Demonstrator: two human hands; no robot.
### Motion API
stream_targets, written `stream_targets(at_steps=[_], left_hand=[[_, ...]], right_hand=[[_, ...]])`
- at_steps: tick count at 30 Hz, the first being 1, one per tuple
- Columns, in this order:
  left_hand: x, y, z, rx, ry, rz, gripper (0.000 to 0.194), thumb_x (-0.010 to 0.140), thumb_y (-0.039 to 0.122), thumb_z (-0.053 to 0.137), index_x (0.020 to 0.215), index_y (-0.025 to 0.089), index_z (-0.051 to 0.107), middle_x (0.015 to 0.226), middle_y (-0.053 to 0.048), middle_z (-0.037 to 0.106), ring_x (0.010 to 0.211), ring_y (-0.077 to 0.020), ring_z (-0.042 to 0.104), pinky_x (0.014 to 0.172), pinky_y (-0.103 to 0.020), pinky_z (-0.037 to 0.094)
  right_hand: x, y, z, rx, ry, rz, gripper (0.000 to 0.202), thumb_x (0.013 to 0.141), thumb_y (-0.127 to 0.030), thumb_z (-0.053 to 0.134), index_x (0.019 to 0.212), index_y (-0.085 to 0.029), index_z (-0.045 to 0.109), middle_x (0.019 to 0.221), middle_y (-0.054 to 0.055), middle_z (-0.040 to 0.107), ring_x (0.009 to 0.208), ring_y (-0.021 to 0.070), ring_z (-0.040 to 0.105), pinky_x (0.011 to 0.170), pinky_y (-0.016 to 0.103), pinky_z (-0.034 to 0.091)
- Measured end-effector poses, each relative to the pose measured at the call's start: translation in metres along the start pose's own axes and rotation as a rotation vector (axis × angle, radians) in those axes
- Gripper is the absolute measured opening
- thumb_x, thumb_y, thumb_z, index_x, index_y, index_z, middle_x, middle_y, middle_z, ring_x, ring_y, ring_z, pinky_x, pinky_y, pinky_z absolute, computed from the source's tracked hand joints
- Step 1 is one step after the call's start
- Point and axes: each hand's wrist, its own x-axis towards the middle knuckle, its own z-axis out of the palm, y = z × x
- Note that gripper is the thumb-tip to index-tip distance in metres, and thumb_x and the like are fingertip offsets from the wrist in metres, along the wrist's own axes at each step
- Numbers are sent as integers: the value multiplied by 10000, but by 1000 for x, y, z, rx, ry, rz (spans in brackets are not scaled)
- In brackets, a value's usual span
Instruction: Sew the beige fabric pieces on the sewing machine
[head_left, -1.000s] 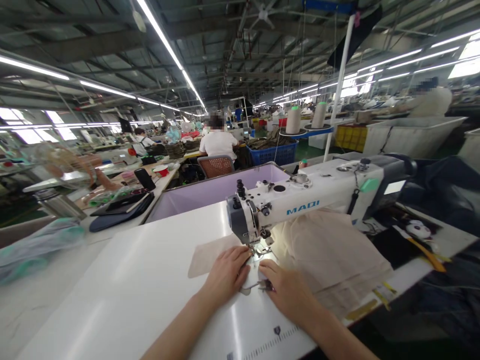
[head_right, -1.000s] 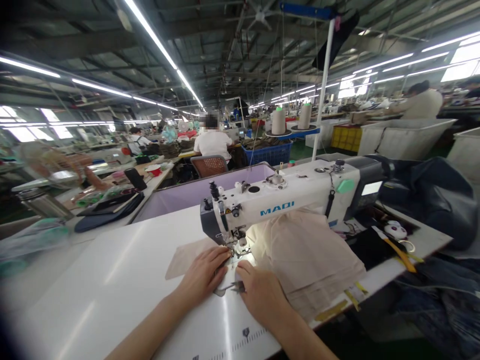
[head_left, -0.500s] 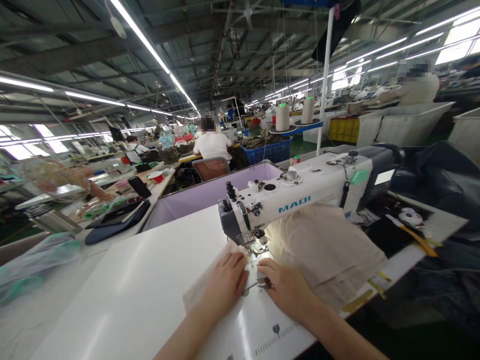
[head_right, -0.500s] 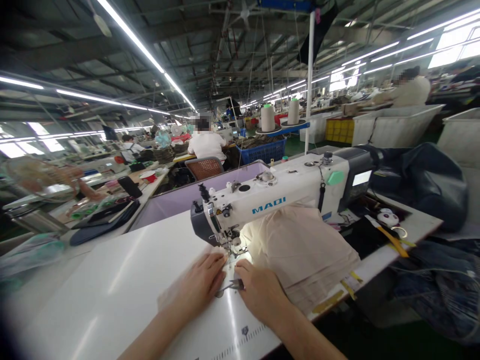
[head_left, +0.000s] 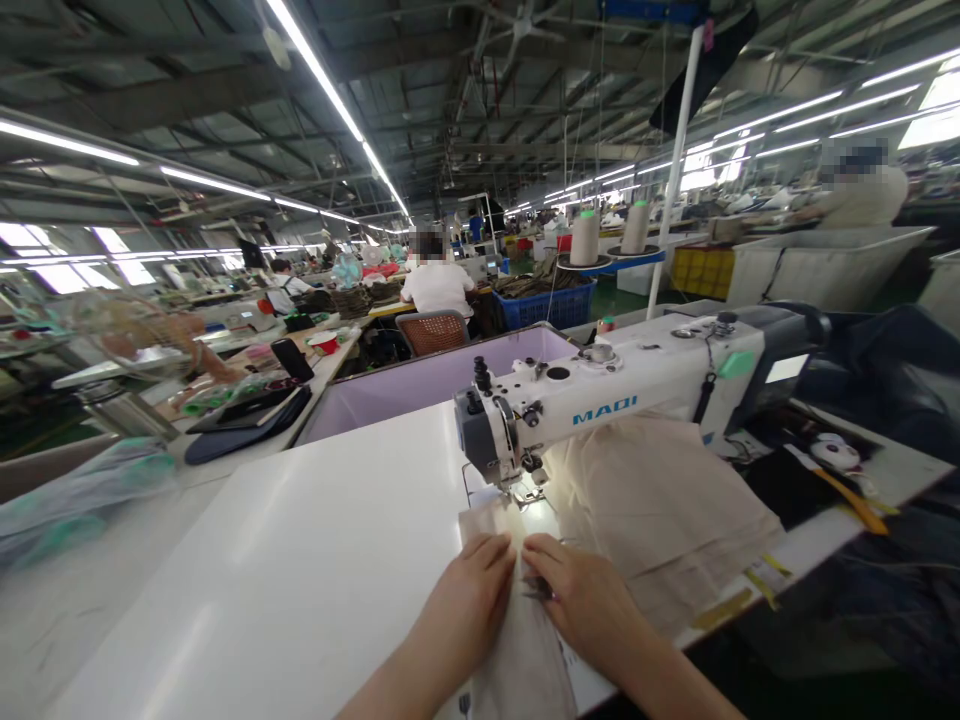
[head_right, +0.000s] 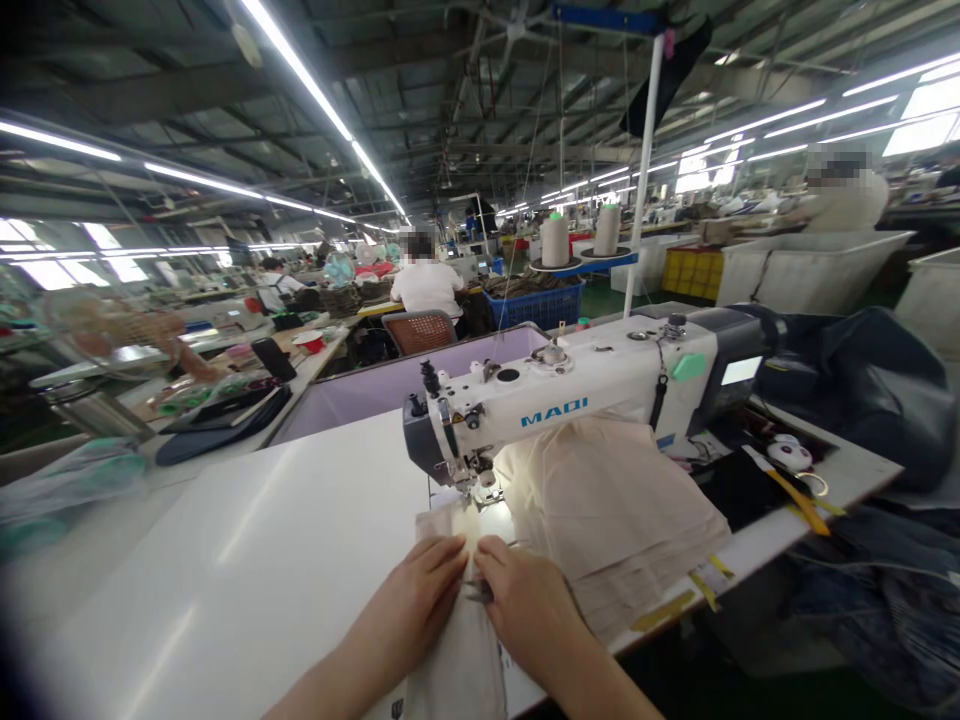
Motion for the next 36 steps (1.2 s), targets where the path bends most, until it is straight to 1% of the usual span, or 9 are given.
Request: stream_targets(at_steps=[3, 5, 11, 16, 20, 24, 27, 31, 36], left_hand=[[-6, 4, 4, 65, 18, 106, 297, 910, 47, 576, 1198, 110, 616, 1232, -148, 659, 1157, -296, 609, 1001, -446, 561], [-9, 9, 4, 82, 21, 142, 303, 917, 69, 571, 1217, 109, 597, 1209, -148, 661, 1140, -304, 612, 977, -453, 573], [-12, 18, -3, 8, -56, 55, 260, 965, 146, 496, 1206, 179, 589, 1169, -108, 647, 1097, -275, 611, 965, -434, 565], [0, 8, -5, 7, -64, 34, 236, 970, 174, 494, 1183, 181, 596, 1148, -102, 639, 1074, -274, 607, 944, -440, 559], [13, -7, -6, 38, -68, 18, 177, 966, 177, 507, 1089, 175, 633, 1089, -90, 649, 1030, -269, 615, 917, -441, 560], [26, -18, -9, 71, -65, 20, 151, 961, 192, 516, 1034, 176, 648, 1043, -87, 654, 1003, -263, 622, 889, -420, 564], [30, -22, -12, 71, -51, 23, 153, 947, 177, 516, 1022, 174, 649, 1034, -86, 661, 989, -257, 628, 877, -410, 567], [23, -18, -8, 59, -29, -25, 237, 932, 179, 538, 1150, 178, 633, 1171, -99, 660, 1114, -267, 616, 963, -424, 548], [6, -12, 14, 117, 41, -58, 551, 961, 380, 578, 1433, 121, 461, 1479, -199, 498, 1380, -347, 457, 1130, -529, 421]], right_hand=[[-1, 2, 2, -31, -1, -23, 479, 742, -32, 484, 1164, -208, 629, 1208, 50, 665, 1048, 221, 645, 894, 310, 495], [-2, 3, 3, -55, 1, -35, 492, 734, -21, 488, 1168, -212, 623, 1239, 54, 654, 1066, 221, 637, 903, 310, 493], [-1, 1, 1, -93, -22, -41, 426, 783, -18, 473, 1125, -217, 631, 1242, 55, 650, 1045, 218, 639, 873, 304, 491], [14, 1, -9, -108, -23, -24, 354, 844, -43, 476, 1106, -224, 631, 1193, 37, 652, 990, 191, 661, 784, 261, 474], [32, 1, -17, -182, -9, 16, 245, 906, -102, 505, 1058, -230, 648, 1160, 25, 651, 877, 175, 682, 691, 251, 456], [46, 1, -20, -215, -8, 31, 219, 911, -132, 545, 1067, -242, 652, 1148, 28, 646, 870, 174, 687, 679, 244, 451], [49, 0, -20, -215, -2, 31, 236, 898, -129, 555, 1080, -244, 653, 1120, 28, 643, 883, 185, 689, 686, 253, 458], [42, 0, -18, -200, 7, 27, 321, 873, -109, 542, 1140, -256, 644, 1158, 24, 638, 899, 184, 693, 716, 259, 475], [27, -2, -14, -101, 17, 39, 395, 817, -73, 512, 1150, -252, 630, 1276, 25, 620, 964, 190, 688, 773, 260, 493]])
